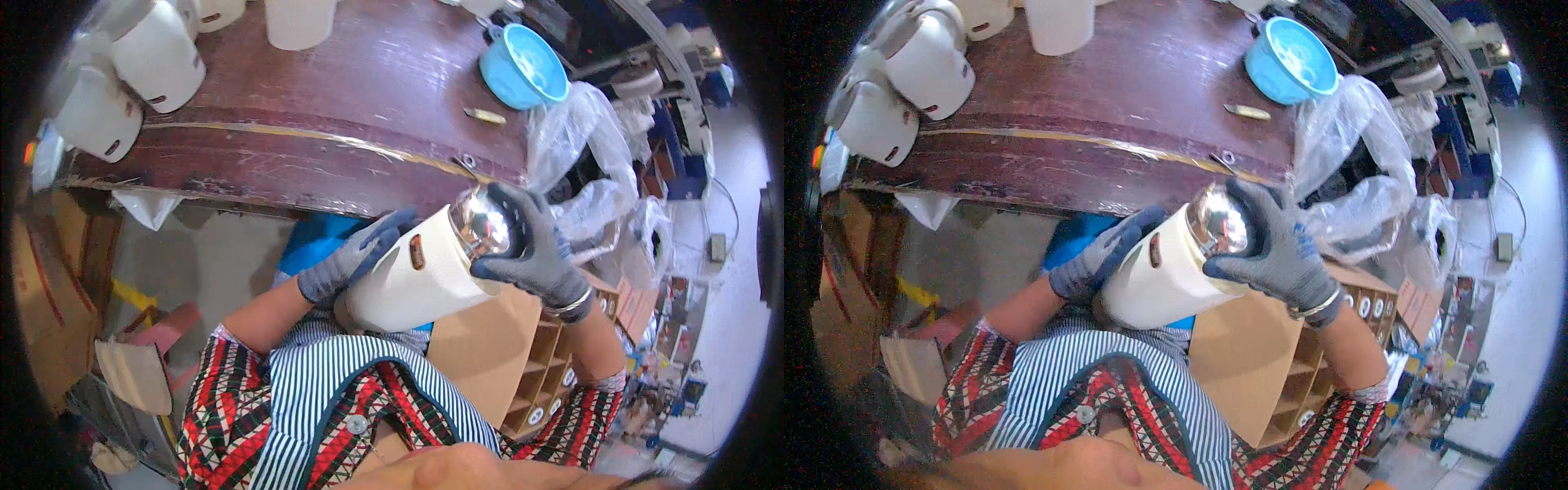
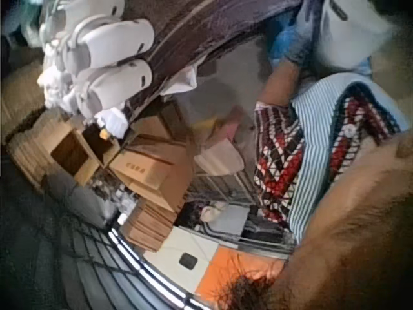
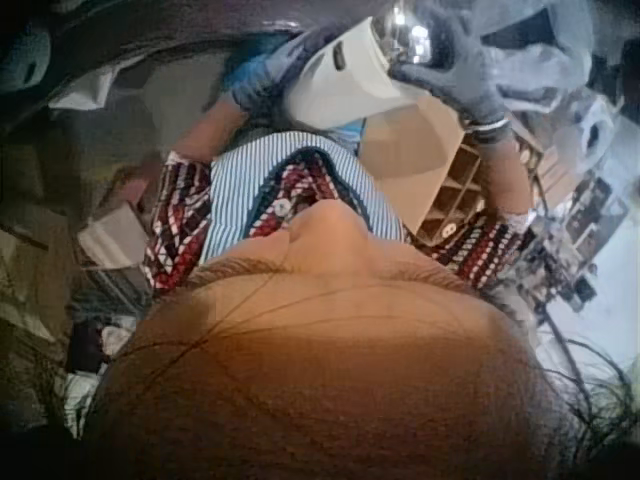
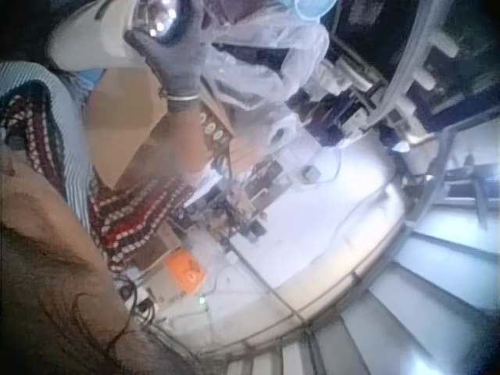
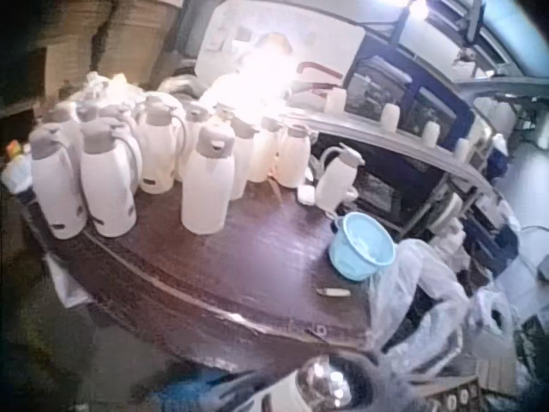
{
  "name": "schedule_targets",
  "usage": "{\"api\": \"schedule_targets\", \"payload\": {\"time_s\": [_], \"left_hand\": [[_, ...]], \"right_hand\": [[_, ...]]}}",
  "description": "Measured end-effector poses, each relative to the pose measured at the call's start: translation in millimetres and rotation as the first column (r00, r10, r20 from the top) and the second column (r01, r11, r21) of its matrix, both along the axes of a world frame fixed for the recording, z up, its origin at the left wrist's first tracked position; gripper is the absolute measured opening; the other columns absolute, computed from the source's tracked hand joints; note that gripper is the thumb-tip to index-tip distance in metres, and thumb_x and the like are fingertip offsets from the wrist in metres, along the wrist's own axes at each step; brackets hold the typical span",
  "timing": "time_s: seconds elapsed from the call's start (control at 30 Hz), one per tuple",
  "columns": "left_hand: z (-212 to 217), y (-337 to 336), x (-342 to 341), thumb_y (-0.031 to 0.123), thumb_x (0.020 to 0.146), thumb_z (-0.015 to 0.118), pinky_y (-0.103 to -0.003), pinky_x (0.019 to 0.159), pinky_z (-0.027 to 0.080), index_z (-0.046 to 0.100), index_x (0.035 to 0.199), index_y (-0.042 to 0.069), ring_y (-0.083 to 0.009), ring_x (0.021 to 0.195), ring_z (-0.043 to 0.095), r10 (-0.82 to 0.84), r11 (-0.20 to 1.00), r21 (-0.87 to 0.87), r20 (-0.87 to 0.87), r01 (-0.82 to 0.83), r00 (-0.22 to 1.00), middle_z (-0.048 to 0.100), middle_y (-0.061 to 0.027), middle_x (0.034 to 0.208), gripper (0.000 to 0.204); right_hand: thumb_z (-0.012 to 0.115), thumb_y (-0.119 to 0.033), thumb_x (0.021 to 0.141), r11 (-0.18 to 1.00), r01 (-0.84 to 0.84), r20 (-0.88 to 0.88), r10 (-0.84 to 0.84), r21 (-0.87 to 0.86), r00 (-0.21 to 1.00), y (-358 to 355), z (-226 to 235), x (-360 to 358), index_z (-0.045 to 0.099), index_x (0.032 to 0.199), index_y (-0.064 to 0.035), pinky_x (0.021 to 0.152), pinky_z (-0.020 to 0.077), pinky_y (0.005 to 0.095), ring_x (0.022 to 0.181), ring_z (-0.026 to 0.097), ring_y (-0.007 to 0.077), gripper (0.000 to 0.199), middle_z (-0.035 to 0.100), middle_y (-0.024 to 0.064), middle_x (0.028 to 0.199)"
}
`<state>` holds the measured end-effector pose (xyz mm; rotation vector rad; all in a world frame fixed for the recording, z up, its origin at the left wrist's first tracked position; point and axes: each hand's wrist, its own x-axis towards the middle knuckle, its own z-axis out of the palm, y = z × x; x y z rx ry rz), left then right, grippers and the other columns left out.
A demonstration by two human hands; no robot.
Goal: The person assembles white thermos flasks by inserting stainless steel inner liners into the outer shells, then securing black lids. The person repeats this process for multiple units, placing finished flasks on a wooden table.
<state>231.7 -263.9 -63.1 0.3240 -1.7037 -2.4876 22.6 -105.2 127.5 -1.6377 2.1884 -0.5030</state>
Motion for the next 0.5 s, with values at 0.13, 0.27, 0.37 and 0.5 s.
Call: {"api": "schedule_targets", "payload": {"time_s": [0.13, 0.27, 0.37, 0.5], "left_hand": [[-40, 19, 7, 0.038, 0.107, 0.052, -0.045, 0.120, 0.034, 0.048, 0.149, 0.004, -0.0334, 0.143, 0.045, -0.001, 0.870, -0.493, -0.048, -0.023, 0.999, 0.050, -0.0187, 0.152, 0.055], [-60, 33, 17, 0.035, 0.108, 0.050, -0.049, 0.120, 0.033, 0.052, 0.146, 0.007, -0.0370, 0.143, 0.044, 0.089, 0.829, -0.546, -0.087, -0.122, 0.992, 0.051, -0.0191, 0.150, 0.048], [-68, 36, 24, 0.033, 0.108, 0.050, -0.048, 0.121, 0.034, 0.051, 0.147, 0.007, -0.0365, 0.141, 0.046, 0.049, 0.950, -0.307, -0.022, -0.054, 0.999, 0.050, -0.0198, 0.150, 0.047], [-72, 20, 21, 0.031, 0.106, 0.055, -0.043, 0.118, 0.039, 0.050, 0.147, 0.006, -0.0341, 0.137, 0.051, 0.040, 0.849, -0.520, -0.108, -0.091, 0.993, 0.052, -0.0195, 0.147, 0.048]], "right_hand": [[0.093, -0.040, 0.072, 0.905, 0.418, 0.318, -0.422, 0.086, 0.849, 82, -42, 16, 0.045, 0.149, -0.0032, 0.107, 0.0480, 0.0428, 0.128, 0.054, 0.0293, 0.098, 0.052, 0.0166, 0.142], [0.091, -0.033, 0.075, 0.847, 0.480, 0.426, -0.530, 0.228, 0.733, 104, -51, 32, 0.042, 0.152, -0.0061, 0.098, 0.0561, 0.0382, 0.129, 0.057, 0.0254, 0.095, 0.051, 0.0142, 0.147], [0.089, -0.032, 0.074, 0.853, 0.424, 0.429, -0.520, 0.304, 0.739, 93, -36, 36, 0.044, 0.152, -0.0086, 0.096, 0.0570, 0.0386, 0.120, 0.064, 0.0272, 0.093, 0.056, 0.0151, 0.141], [0.088, -0.033, 0.075, 0.946, 0.239, 0.134, -0.272, 0.219, 0.953, 80, -38, 37, 0.049, 0.150, -0.0094, 0.091, 0.0582, 0.0364, 0.109, 0.067, 0.0255, 0.088, 0.059, 0.0128, 0.132]]}}
